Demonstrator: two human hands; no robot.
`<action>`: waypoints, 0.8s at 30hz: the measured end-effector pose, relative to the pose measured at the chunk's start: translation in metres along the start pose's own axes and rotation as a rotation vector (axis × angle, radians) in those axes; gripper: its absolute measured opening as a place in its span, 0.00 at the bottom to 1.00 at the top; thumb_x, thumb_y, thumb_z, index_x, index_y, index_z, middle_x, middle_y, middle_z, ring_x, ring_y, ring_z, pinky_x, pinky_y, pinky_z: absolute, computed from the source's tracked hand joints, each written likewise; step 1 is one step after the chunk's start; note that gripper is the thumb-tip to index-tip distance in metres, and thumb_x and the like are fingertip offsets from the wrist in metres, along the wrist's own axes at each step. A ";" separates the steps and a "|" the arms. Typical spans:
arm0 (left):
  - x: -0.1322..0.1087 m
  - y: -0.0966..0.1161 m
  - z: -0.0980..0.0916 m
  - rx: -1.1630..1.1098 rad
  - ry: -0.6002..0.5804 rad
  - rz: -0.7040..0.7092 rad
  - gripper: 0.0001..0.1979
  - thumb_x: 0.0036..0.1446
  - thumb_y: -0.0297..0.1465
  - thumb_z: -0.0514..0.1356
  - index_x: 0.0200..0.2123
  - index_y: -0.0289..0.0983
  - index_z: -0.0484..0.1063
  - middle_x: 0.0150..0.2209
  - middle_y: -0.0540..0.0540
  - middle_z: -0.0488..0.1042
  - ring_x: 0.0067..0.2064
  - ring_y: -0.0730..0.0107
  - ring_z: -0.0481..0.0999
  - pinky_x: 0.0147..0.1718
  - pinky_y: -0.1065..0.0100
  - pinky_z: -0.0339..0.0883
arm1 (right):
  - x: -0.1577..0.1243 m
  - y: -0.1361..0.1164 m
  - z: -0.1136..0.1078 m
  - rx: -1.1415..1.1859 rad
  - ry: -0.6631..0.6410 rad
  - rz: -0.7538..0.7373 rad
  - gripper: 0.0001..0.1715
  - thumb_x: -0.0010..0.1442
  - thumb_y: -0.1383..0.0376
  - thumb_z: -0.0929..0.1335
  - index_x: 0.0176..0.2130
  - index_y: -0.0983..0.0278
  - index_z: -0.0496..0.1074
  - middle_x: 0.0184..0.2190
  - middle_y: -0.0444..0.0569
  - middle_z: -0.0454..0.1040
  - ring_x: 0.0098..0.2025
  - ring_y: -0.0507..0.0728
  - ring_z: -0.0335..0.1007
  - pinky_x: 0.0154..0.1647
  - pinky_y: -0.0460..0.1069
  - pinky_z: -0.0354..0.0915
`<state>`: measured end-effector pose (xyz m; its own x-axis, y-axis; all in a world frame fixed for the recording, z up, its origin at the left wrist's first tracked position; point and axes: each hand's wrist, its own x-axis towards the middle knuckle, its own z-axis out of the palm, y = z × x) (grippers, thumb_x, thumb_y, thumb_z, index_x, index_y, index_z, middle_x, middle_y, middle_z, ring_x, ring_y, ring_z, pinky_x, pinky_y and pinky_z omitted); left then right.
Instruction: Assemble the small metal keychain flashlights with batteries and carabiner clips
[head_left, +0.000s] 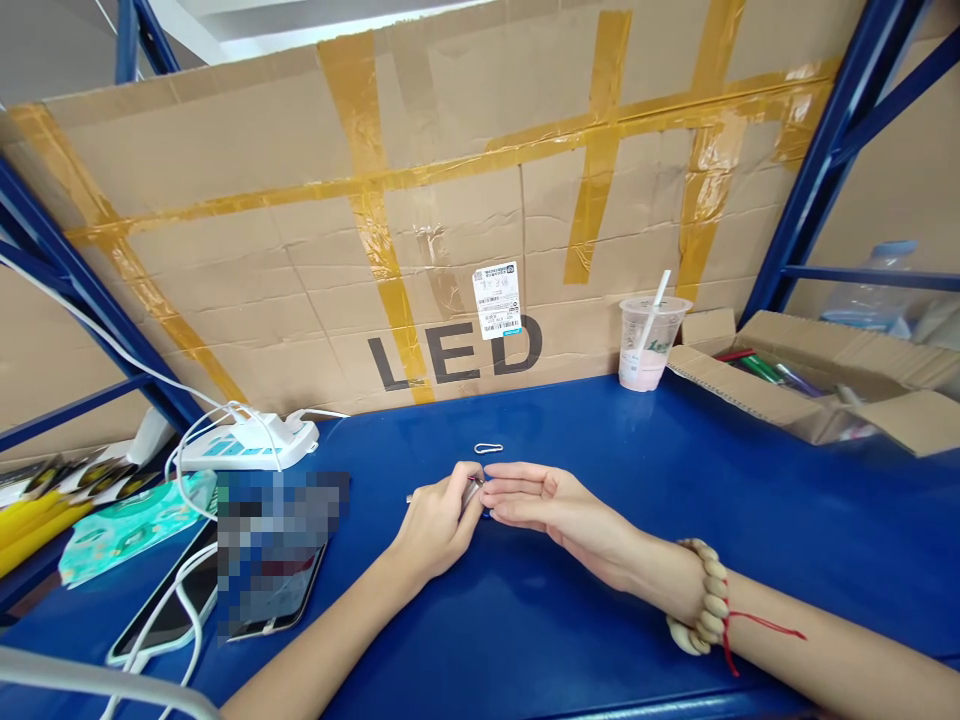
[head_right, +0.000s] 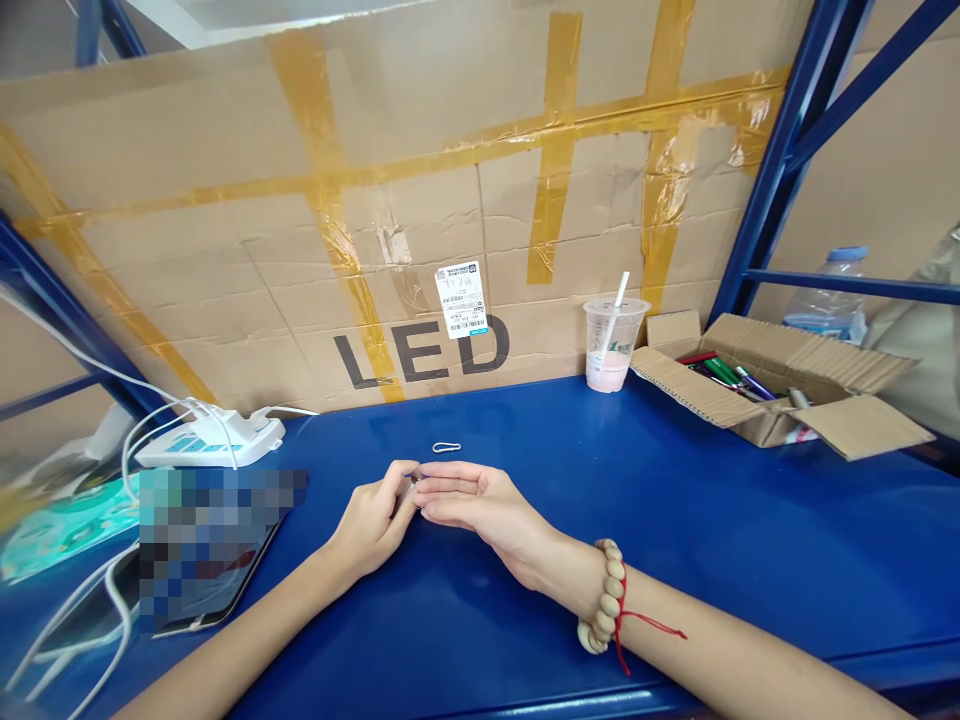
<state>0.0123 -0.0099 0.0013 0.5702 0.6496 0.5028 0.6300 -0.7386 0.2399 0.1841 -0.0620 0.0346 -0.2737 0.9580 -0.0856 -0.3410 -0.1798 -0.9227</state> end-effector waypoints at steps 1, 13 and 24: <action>0.000 0.000 0.000 0.004 0.001 0.000 0.07 0.61 0.32 0.44 0.38 0.39 0.60 0.22 0.53 0.70 0.23 0.69 0.73 0.22 0.73 0.60 | 0.000 0.000 0.000 0.001 0.004 -0.001 0.26 0.42 0.68 0.75 0.43 0.65 0.73 0.39 0.50 0.77 0.45 0.55 0.72 0.51 0.51 0.65; 0.001 0.003 -0.002 -0.004 -0.012 0.006 0.08 0.63 0.34 0.44 0.37 0.39 0.58 0.22 0.54 0.69 0.23 0.70 0.72 0.23 0.72 0.60 | 0.002 0.000 0.001 0.135 0.070 -0.009 0.20 0.41 0.73 0.75 0.38 0.62 0.74 0.37 0.44 0.76 0.43 0.52 0.71 0.47 0.47 0.65; 0.002 0.001 -0.001 -0.016 -0.020 -0.004 0.08 0.63 0.35 0.43 0.37 0.39 0.57 0.22 0.54 0.68 0.23 0.71 0.72 0.23 0.73 0.58 | 0.002 0.002 -0.001 0.197 0.044 -0.021 0.21 0.40 0.73 0.75 0.37 0.60 0.75 0.39 0.44 0.74 0.44 0.52 0.69 0.48 0.48 0.63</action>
<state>0.0138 -0.0101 0.0030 0.5781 0.6563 0.4849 0.6240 -0.7384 0.2557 0.1833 -0.0601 0.0322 -0.2269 0.9700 -0.0873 -0.5166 -0.1959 -0.8335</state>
